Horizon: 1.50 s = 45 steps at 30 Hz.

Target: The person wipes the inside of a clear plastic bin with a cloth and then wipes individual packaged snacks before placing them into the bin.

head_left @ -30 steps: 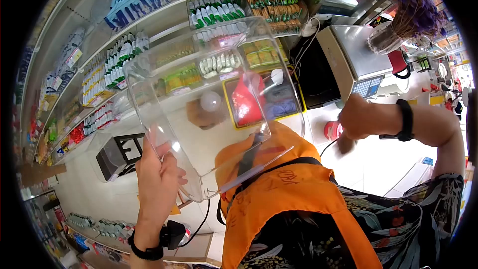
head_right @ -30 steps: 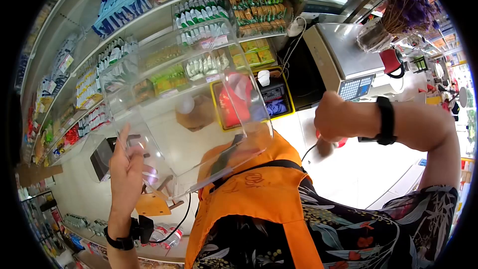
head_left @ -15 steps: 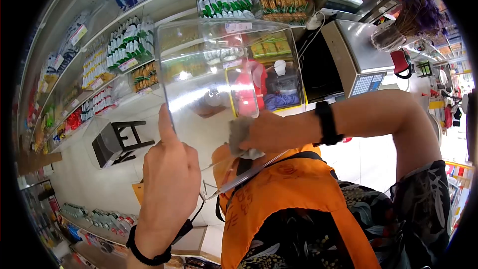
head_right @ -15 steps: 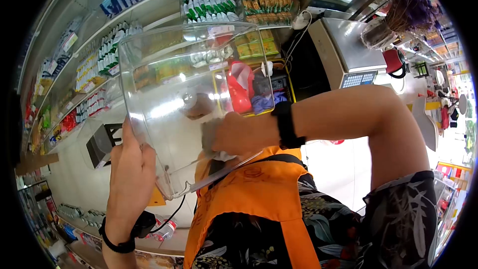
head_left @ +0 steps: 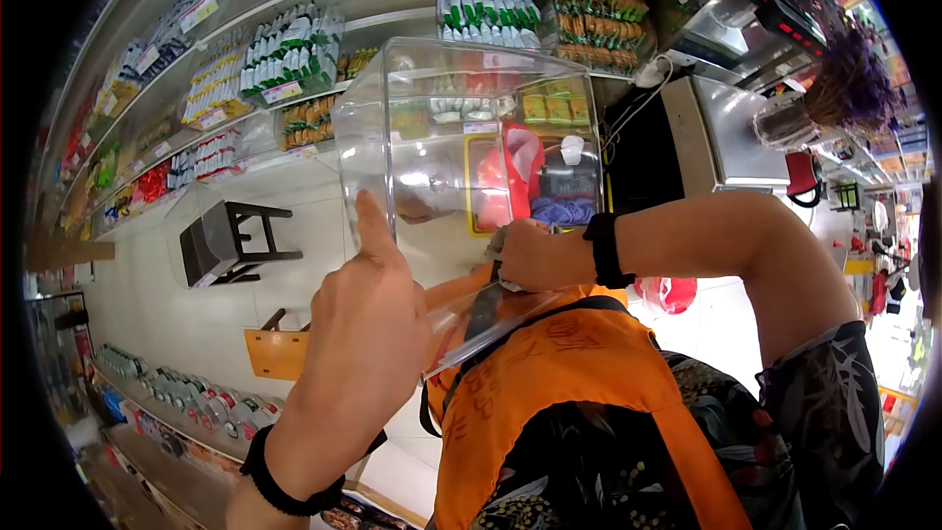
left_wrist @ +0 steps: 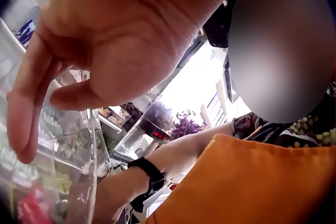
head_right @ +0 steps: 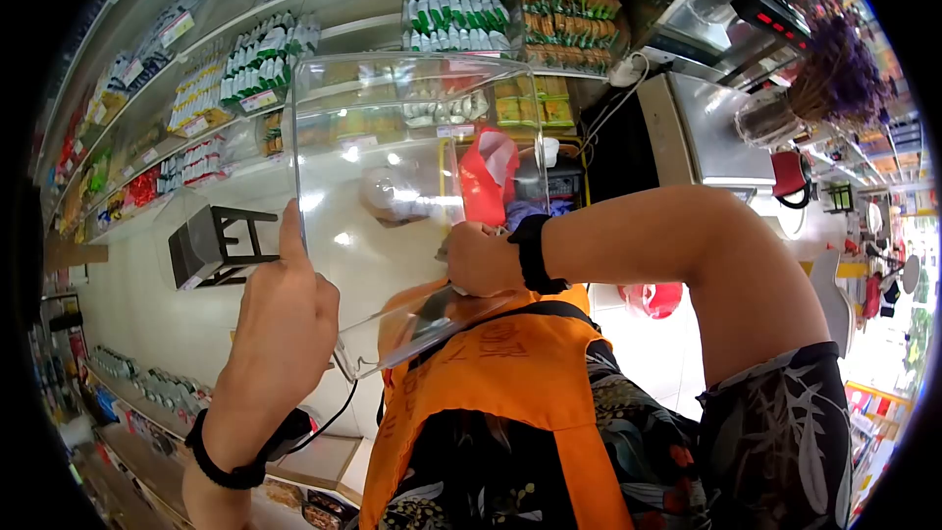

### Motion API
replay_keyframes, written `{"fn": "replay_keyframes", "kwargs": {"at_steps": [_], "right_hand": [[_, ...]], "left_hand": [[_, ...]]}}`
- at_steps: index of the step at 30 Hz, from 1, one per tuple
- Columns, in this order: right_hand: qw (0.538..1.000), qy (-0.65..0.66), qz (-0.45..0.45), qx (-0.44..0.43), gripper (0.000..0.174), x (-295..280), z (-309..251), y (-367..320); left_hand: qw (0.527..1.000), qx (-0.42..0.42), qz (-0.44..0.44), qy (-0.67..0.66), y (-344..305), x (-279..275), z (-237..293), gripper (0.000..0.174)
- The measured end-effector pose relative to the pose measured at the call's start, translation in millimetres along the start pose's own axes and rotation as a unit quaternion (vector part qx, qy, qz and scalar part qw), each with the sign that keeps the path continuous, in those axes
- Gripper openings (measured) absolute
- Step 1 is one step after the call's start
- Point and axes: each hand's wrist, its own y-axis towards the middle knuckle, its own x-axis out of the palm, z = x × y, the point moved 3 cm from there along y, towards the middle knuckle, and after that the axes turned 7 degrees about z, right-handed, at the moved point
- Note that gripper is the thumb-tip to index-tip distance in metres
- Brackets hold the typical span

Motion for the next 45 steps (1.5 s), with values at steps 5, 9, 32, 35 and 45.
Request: {"fn": "replay_keyframes", "kwargs": {"at_steps": [5,9,32,35,45], "right_hand": [[0.989,0.022,-0.123,-0.083,0.005,-35,13,-13],[0.914,0.346,-0.206,-0.054,0.011,-38,28,-80],[0.936,0.294,-0.163,0.106,0.034,-20,29,-14],[0.937,0.289,-0.176,0.087,0.034,-16,21,-16],[0.874,0.344,-0.342,0.013,0.029,-20,13,-71]], "left_hand": [[0.999,0.000,0.000,0.050,1,-4,8,0.078],[0.998,-0.003,0.003,0.066,2,-8,8,0.084],[0.996,0.046,-0.017,0.068,5,-4,20,0.093],[0.996,0.054,0.006,0.070,-2,-4,20,0.091],[0.995,0.029,0.042,0.091,-16,-1,19,0.089]]}}
